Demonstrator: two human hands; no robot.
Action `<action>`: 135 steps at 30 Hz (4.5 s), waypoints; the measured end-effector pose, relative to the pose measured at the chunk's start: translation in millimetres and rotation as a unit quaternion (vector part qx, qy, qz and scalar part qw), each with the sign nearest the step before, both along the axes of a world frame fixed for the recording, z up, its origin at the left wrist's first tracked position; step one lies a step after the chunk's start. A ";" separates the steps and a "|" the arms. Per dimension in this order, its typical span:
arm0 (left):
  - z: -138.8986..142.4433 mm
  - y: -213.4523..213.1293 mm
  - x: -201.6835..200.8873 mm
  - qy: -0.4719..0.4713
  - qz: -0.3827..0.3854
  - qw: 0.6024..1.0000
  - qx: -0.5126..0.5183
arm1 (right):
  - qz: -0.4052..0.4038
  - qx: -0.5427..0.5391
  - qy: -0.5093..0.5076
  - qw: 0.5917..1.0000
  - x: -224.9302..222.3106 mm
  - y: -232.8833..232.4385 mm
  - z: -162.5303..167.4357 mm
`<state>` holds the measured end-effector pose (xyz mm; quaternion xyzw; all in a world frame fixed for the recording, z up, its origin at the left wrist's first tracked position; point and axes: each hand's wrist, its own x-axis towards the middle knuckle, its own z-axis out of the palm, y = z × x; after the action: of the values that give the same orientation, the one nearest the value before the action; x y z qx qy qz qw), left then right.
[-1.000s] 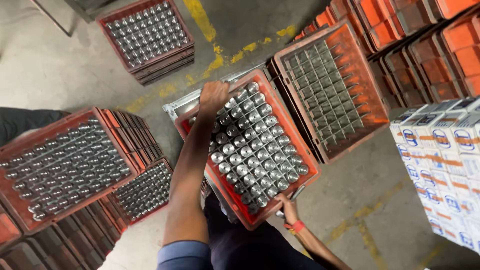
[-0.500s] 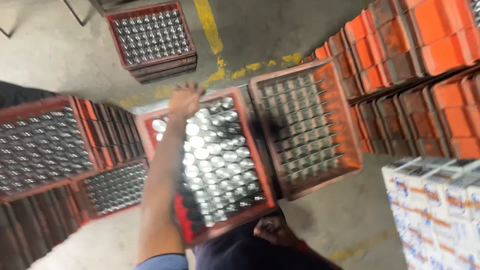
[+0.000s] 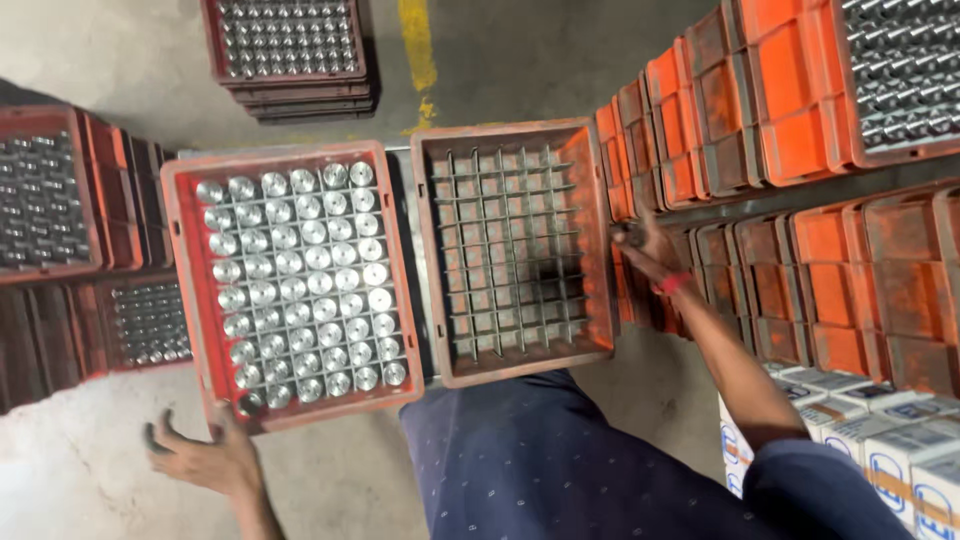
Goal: The person picks small turned metal parts one at a time from a red tray and places each into a compartment of a divided plastic crate, while holding a metal rod in the other hand. The person continues transferring parts until the crate compartments fill with parts placed upright.
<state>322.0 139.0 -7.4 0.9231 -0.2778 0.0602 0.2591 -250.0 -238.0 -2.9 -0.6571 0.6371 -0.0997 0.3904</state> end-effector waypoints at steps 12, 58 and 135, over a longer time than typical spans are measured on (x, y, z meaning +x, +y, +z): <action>7.9 -36.1 16.4 0.146 -0.045 0.986 -0.061 | 0.143 0.056 -0.017 0.988 60.8 -9.2 -19.1; -38.4 -102.4 -88.7 0.086 -0.678 0.664 0.303 | -0.274 0.422 -0.532 0.681 170.5 242.4 -22.7; -8.5 -98.9 -136.9 0.183 -0.309 0.914 0.187 | -0.243 0.360 -0.526 0.731 148.7 213.2 -39.8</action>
<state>185.1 40.1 -15.9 0.8177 -0.5031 -0.2456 0.1341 -101.3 -24.8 -42.7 -0.1326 0.4558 -0.2838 0.8331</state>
